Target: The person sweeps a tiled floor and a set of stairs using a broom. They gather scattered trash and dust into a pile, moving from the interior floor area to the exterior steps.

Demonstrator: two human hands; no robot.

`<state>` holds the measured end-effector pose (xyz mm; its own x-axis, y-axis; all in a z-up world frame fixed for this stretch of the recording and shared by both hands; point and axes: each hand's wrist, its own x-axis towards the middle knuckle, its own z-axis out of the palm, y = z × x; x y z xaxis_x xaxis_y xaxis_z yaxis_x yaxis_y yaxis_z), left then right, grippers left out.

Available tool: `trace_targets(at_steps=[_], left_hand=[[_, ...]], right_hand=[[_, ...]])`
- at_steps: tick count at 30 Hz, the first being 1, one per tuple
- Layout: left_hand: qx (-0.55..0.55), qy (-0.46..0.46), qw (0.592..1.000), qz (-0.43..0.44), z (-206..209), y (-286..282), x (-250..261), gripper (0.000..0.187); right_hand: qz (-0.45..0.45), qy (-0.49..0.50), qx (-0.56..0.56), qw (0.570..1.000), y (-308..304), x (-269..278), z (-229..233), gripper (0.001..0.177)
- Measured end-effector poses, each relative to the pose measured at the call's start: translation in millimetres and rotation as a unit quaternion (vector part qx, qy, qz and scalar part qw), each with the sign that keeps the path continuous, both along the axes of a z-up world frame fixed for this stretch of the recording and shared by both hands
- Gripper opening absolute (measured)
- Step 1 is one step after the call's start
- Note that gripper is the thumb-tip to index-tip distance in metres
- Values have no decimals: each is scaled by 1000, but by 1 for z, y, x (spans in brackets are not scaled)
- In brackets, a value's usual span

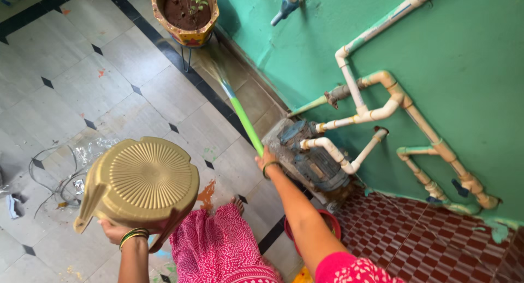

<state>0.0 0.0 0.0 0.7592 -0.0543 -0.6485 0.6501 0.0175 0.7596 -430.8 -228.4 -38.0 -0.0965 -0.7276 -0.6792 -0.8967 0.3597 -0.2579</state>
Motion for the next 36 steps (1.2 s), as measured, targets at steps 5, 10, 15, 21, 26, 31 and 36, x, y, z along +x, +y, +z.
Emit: trace_targets(at_steps=[5,10,15,21,26,31,36], left_hand=[[23,59,998,-10,-16,-43,-36,65],[-92,70,991,-68,-32,-86,-59,65],[-129,91,982,-100,-60,-142,-65,67],[-192,73,946,-251,-137,-258,-98,74],[-133,171,948,-233,-280,-373,-164,73],[-193,182,933,-242,-410,-429,-243,75],[-145,255,912,-286,-484,-441,-280,71]], right_hand=[[74,-10,70,995,42,-40,5,78],[127,-56,84,987,93,-137,50,44],[34,-96,62,993,184,-144,73,46],[34,-151,118,981,235,-73,41,52],[-8,-146,136,980,213,-63,-66,49],[-53,-145,108,982,203,-70,-171,47],[-101,-151,111,977,212,-37,-213,44]])
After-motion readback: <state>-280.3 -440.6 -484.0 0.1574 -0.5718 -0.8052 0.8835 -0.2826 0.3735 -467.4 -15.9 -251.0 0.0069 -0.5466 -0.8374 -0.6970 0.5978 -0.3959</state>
